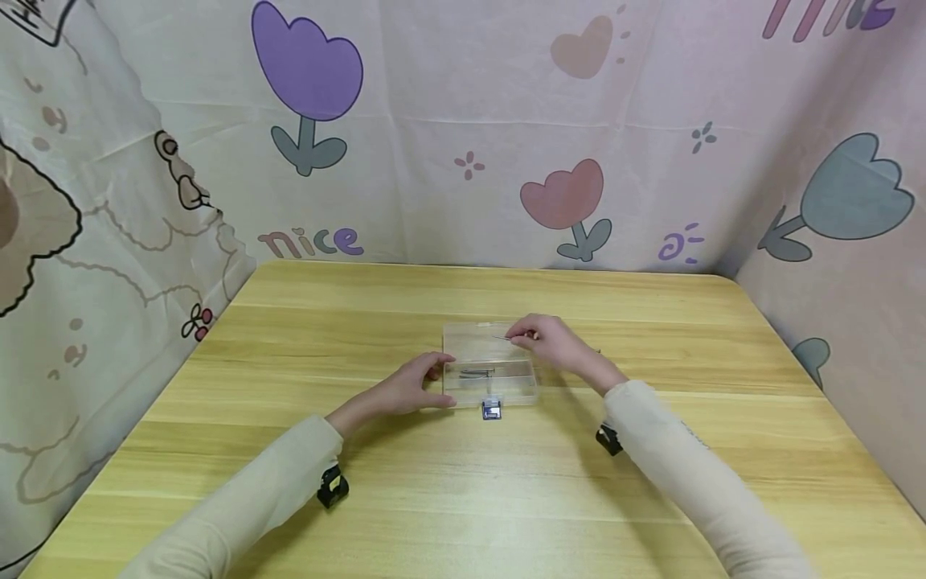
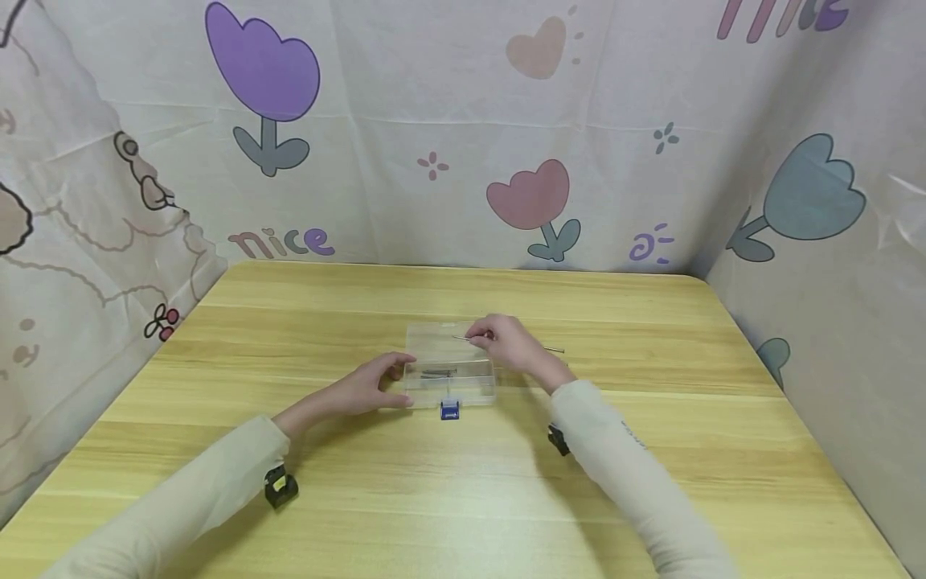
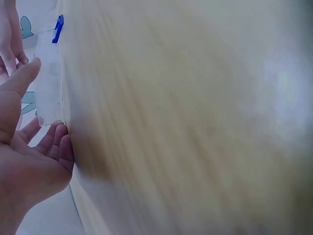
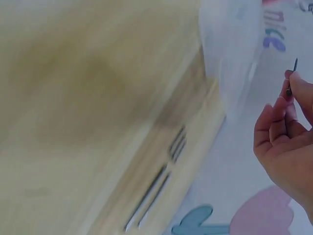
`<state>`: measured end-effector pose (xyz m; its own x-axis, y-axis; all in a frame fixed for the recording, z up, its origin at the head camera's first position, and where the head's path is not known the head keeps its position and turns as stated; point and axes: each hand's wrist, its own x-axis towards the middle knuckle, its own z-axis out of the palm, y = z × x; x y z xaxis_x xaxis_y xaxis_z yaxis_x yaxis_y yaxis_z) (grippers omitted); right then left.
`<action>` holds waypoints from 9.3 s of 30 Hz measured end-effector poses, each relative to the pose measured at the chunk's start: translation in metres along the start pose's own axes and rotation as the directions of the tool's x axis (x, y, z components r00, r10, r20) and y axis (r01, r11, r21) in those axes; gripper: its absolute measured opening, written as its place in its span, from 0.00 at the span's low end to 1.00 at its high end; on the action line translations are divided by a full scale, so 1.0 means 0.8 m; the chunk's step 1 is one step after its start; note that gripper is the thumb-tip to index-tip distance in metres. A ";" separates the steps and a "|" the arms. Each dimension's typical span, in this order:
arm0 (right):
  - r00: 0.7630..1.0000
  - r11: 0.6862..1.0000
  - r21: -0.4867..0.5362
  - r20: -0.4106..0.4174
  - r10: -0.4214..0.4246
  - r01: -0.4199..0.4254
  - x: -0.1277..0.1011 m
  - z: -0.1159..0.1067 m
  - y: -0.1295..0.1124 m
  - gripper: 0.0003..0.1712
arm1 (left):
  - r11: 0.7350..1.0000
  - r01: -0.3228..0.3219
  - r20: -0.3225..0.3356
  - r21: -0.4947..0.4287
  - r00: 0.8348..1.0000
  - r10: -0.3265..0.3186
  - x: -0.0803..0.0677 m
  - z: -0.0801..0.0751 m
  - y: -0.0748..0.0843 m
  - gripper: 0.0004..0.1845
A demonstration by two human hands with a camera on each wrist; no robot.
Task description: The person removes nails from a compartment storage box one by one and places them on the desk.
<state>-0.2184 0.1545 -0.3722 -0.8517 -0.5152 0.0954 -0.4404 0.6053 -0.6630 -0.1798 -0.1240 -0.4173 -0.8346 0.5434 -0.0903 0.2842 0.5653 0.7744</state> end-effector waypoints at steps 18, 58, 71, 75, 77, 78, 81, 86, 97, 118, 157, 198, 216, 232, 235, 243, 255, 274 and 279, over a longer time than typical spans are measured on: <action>0.987 0.980 -0.132 -0.080 0.138 -0.148 -0.047 -0.070 0.075 0.06 | 1.000 -0.001 0.002 0.009 1.000 0.001 0.001 0.000 -0.003 0.38; 0.953 0.944 -0.137 -0.078 0.293 -0.302 -0.106 -0.099 0.159 0.05 | 1.000 -0.017 0.008 0.003 1.000 0.017 -0.001 -0.001 0.002 0.37; 0.945 0.938 -0.121 -0.059 0.321 -0.326 -0.110 -0.098 0.156 0.06 | 1.000 -0.012 0.009 0.005 1.000 0.012 0.000 -0.001 0.001 0.37; 0.943 0.936 -0.110 -0.050 0.330 -0.333 -0.110 -0.099 0.156 0.06 | 1.000 -0.007 0.009 -0.004 1.000 0.007 -0.001 0.000 0.002 0.37; 0.942 0.936 -0.108 -0.046 0.333 -0.336 -0.110 -0.099 0.156 0.06 | 1.000 -0.003 0.007 -0.006 1.000 0.003 -0.001 0.000 0.003 0.37; 0.942 0.936 -0.107 -0.044 0.332 -0.335 -0.111 -0.099 0.156 0.06 | 1.000 -0.002 0.005 -0.005 1.000 0.002 -0.001 0.000 0.003 0.37; 0.943 0.936 -0.110 -0.045 0.330 -0.333 -0.110 -0.099 0.157 0.06 | 1.000 0.003 0.003 -0.004 1.000 -0.003 -0.001 -0.001 0.003 0.37; 0.946 0.939 -0.115 -0.046 0.322 -0.325 -0.110 -0.099 0.158 0.06 | 1.000 0.004 0.001 -0.003 1.000 -0.004 -0.001 0.000 0.003 0.37; 0.942 0.941 -0.051 -0.030 0.333 -0.334 -0.113 -0.102 0.161 0.10 | 1.000 -0.015 0.007 -0.006 1.000 0.015 -0.001 -0.001 0.002 0.37; 0.927 0.926 0.072 -0.030 0.374 -0.371 -0.100 -0.096 0.140 0.21 | 1.000 -0.022 0.015 0.011 1.000 0.022 0.000 -0.002 0.002 0.37; 0.961 0.968 -0.185 0.250 -0.122 0.171 0.015 0.013 -0.009 0.05 | 1.000 -0.004 -0.003 0.023 1.000 0.004 0.004 0.000 0.003 0.36; 0.984 0.956 -0.266 0.159 -0.084 0.125 0.031 0.065 -0.018 0.03 | 1.000 0.010 -0.002 0.003 1.000 -0.010 0.004 0.001 0.001 0.37; 0.988 0.982 -0.177 0.146 -0.043 0.069 0.032 0.063 -0.021 0.03 | 1.000 -0.003 -0.007 0.008 1.000 0.003 0.004 0.000 0.000 0.37; 0.990 0.998 -0.043 0.132 -0.045 0.051 0.027 0.054 -0.012 0.02 | 1.000 -0.005 0.000 0.006 1.000 0.005 0.005 0.001 -0.002 0.37; 0.994 0.999 -0.024 0.104 -0.038 0.041 0.027 0.048 -0.008 0.03 | 1.000 -0.007 -0.003 0.009 1.000 0.007 0.006 0.001 -0.003 0.37; 0.997 0.999 -0.034 0.079 -0.003 0.006 0.019 0.031 0.002 0.04 | 1.000 -0.005 0.000 -0.022 1.000 0.005 0.005 0.001 -0.002 0.37; 0.999 0.999 -0.042 0.038 0.022 -0.021 -0.004 0.000 0.018 0.05 | 1.000 -0.016 0.010 -0.002 1.000 0.016 0.006 0.001 -0.005 0.38; 0.992 0.991 -0.069 -0.068 0.108 -0.113 -0.051 -0.047 0.068 0.07 | 1.000 0.001 0.024 -0.002 1.000 -0.001 0.005 -0.002 0.000 0.37; 0.985 0.983 -0.098 -0.096 0.143 -0.152 -0.066 -0.058 0.089 0.06 | 1.000 -0.001 0.027 -0.001 1.000 0.001 0.004 -0.003 0.001 0.38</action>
<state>-0.2175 0.2532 -0.3895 -0.9292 -0.3629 0.0704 -0.3315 0.7334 -0.5934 -0.1835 -0.1230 -0.4158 -0.8214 0.5603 -0.1068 0.2843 0.5645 0.7750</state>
